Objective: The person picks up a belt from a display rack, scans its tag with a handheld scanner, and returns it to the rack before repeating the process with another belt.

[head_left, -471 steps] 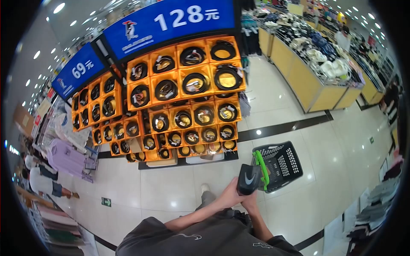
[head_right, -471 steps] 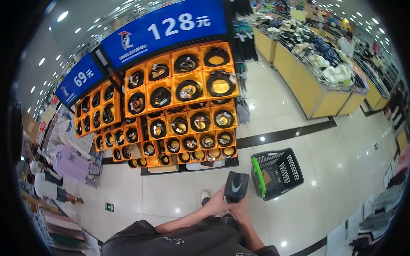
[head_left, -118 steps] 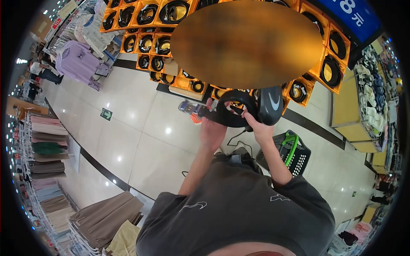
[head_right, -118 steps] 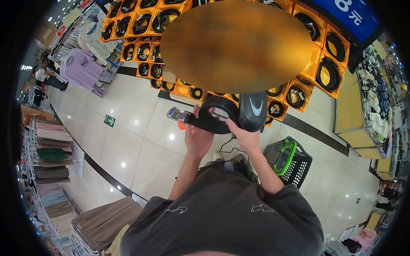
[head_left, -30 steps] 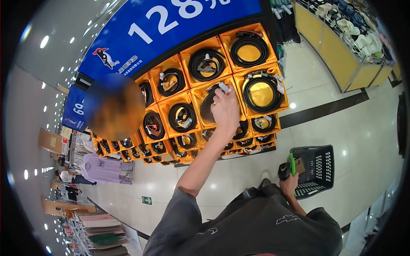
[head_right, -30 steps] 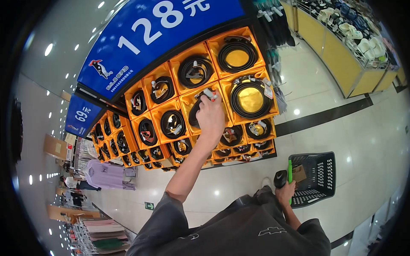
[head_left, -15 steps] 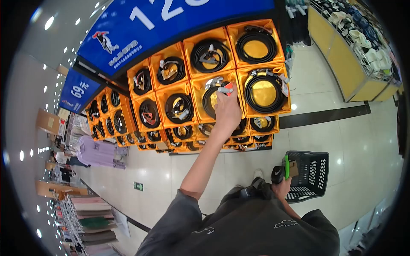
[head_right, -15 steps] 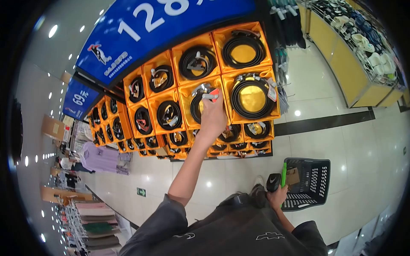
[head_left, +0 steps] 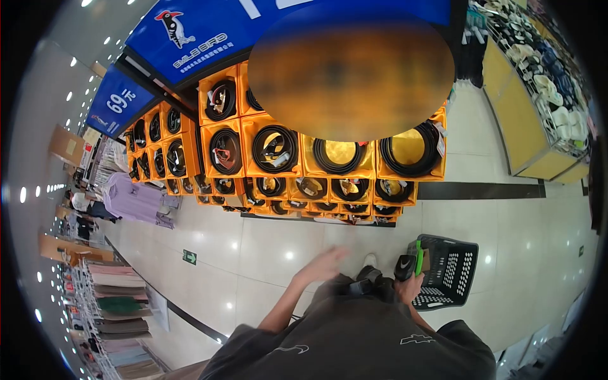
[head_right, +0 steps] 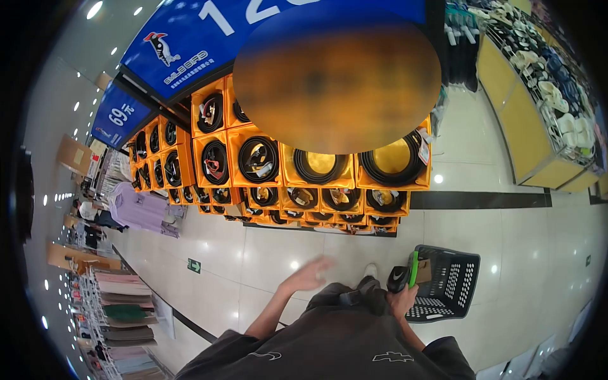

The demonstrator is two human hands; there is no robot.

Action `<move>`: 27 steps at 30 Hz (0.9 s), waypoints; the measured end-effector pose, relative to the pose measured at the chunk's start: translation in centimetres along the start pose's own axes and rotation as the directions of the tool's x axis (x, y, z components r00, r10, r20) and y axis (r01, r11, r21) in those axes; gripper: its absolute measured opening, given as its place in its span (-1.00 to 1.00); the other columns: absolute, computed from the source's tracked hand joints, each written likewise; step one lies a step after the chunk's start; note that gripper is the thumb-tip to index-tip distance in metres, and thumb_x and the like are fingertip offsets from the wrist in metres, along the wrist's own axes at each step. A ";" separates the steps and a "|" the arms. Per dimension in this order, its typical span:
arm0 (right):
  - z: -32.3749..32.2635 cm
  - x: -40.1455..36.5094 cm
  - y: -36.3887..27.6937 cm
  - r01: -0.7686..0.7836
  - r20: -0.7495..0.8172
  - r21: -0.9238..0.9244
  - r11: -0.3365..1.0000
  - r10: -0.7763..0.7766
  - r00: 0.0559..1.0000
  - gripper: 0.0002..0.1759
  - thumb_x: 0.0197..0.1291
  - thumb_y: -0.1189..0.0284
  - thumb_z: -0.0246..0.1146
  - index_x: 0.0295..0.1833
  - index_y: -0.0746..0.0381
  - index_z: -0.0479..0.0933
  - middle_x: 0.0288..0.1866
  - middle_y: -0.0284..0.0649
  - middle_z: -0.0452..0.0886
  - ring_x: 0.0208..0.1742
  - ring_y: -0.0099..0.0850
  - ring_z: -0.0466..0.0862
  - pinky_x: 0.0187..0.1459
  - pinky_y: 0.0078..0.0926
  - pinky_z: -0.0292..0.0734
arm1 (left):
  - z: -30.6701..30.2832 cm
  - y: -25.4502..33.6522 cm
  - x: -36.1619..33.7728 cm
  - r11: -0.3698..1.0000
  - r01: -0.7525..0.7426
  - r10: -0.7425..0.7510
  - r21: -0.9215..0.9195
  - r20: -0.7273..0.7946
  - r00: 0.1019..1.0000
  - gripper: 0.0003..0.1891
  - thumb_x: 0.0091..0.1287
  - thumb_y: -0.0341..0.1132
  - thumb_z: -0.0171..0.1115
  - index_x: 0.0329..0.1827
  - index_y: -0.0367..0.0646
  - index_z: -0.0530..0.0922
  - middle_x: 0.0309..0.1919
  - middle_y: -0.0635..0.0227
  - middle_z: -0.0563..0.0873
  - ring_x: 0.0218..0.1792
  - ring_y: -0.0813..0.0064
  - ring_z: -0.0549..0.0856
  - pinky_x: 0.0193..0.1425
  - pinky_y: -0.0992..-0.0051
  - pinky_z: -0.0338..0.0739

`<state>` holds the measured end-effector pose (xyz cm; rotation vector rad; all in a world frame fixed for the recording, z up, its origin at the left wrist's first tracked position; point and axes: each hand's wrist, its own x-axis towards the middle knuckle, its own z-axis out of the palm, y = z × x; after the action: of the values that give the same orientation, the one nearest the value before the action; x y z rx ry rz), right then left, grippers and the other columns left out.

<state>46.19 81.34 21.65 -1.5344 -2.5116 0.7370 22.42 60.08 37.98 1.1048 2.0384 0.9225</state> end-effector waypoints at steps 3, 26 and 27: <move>-0.7 0.4 -1.2 -0.042 0.035 -0.019 0.999 0.043 0.998 -0.48 -0.26 0.34 0.41 -0.09 0.30 0.52 -0.04 0.01 0.36 0.04 0.07 0.48 -0.05 -0.02 0.50 | 3.5 -3.4 -3.9 0.947 0.306 -0.303 0.098 0.592 0.747 -0.50 0.19 -0.32 0.22 0.25 -0.07 0.44 0.01 0.09 0.61 0.06 0.09 0.61 0.21 0.25 0.49; -0.2 1.7 1.2 -0.028 0.168 -0.016 0.999 0.031 0.985 -0.36 -0.21 0.16 0.47 0.05 0.17 0.49 0.01 0.01 0.33 -0.06 0.13 0.54 -0.06 0.01 0.49 | 0.4 0.8 -18.5 0.525 0.527 -0.736 0.668 0.045 0.676 -0.68 0.27 -0.07 0.13 -0.23 -0.12 0.70 -0.24 0.12 0.74 -0.11 0.12 0.73 -0.02 0.14 0.55; -0.2 1.6 1.1 -0.020 0.166 -0.018 1.000 0.023 0.986 -0.35 -0.21 0.16 0.47 0.05 0.17 0.50 0.00 0.01 0.33 -0.06 0.13 0.54 -0.07 0.01 0.49 | 0.4 0.0 -18.0 0.515 0.544 -0.723 0.663 -0.004 0.691 -0.71 0.28 -0.12 0.10 -0.27 -0.11 0.70 -0.23 0.12 0.74 -0.12 0.13 0.73 -0.05 0.14 0.55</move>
<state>46.38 83.24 21.05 -1.5688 -2.6285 0.8848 30.75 44.50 41.30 0.5828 2.2852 -0.3243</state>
